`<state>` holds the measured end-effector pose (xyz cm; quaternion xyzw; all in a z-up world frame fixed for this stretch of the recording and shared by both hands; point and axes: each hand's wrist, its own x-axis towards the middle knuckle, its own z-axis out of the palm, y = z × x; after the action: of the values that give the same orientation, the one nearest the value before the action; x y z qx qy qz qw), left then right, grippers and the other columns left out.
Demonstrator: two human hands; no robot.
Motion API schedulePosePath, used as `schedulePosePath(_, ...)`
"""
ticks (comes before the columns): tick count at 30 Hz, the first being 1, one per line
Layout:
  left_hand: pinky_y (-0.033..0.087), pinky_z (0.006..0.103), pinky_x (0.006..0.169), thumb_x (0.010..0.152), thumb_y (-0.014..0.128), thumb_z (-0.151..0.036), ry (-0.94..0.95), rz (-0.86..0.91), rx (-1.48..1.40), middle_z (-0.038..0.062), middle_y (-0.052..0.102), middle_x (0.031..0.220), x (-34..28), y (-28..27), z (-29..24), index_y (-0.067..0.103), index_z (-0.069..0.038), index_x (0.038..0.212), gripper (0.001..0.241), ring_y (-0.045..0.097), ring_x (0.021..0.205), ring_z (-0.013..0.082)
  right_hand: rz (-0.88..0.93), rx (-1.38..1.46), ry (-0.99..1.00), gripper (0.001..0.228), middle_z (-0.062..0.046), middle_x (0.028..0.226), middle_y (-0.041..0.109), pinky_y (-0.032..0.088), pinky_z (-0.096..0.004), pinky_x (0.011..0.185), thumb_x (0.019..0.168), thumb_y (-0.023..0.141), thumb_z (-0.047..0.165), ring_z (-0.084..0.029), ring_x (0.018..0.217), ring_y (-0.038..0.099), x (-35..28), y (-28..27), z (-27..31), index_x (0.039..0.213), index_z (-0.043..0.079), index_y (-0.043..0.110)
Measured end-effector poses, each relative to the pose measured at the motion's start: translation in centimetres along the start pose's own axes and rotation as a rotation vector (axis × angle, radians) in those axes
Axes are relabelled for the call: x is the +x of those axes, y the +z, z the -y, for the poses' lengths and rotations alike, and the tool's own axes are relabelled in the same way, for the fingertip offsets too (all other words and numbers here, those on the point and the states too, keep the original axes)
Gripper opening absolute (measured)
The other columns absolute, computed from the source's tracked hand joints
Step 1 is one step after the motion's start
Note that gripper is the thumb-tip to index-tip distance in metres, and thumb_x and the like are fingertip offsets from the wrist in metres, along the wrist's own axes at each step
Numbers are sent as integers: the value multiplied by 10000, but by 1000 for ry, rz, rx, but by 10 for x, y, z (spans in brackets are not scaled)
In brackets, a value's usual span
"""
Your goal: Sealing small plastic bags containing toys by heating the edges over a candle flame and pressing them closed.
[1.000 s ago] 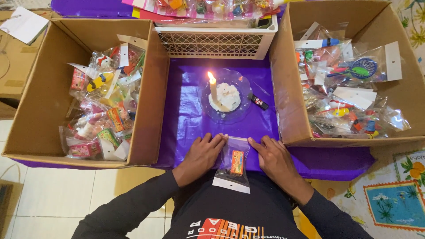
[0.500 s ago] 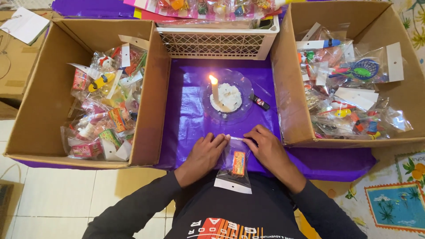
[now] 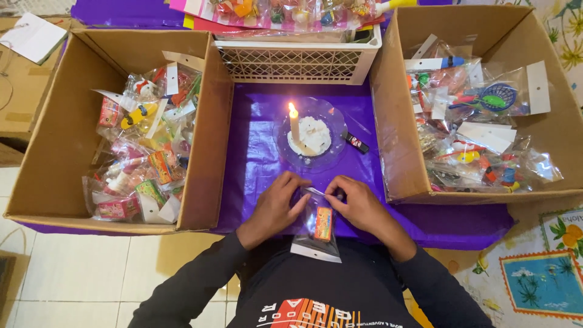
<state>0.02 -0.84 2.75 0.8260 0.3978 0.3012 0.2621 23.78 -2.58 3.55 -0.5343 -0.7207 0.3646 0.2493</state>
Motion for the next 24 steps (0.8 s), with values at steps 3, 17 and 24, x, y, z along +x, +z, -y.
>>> schedulePosePath(3, 545, 412, 854, 878, 798, -231, -44, -92, -128, 47, 621, 1022, 0, 3, 3, 723, -153, 1132, 276, 664, 988, 330, -1, 68, -31, 134, -166, 862, 701, 549, -464, 742, 857, 738, 90, -370, 854, 716, -1, -6, 17, 967, 81, 662)
schedulePosePath(17, 509, 350, 754, 917, 793, -194, -154, -312, -507, 88, 687, 843, 16, -17, -32, 752, -101, 884, 107, 653, 796, 246, -231, 446, -94, 186, -37, 840, 719, 510, -270, 751, 832, 823, 129, -113, 771, 588, 13, -18, 32, 1005, 92, 767)
schedulePosePath(24, 516, 357, 731, 919, 782, -171, -168, -345, -518, 111, 685, 843, 15, -23, -37, 742, -76, 884, 108, 658, 776, 259, -236, 754, -201, 165, -166, 914, 687, 545, -345, 756, 845, 814, 45, -206, 741, 685, 12, 6, 19, 950, -31, 711)
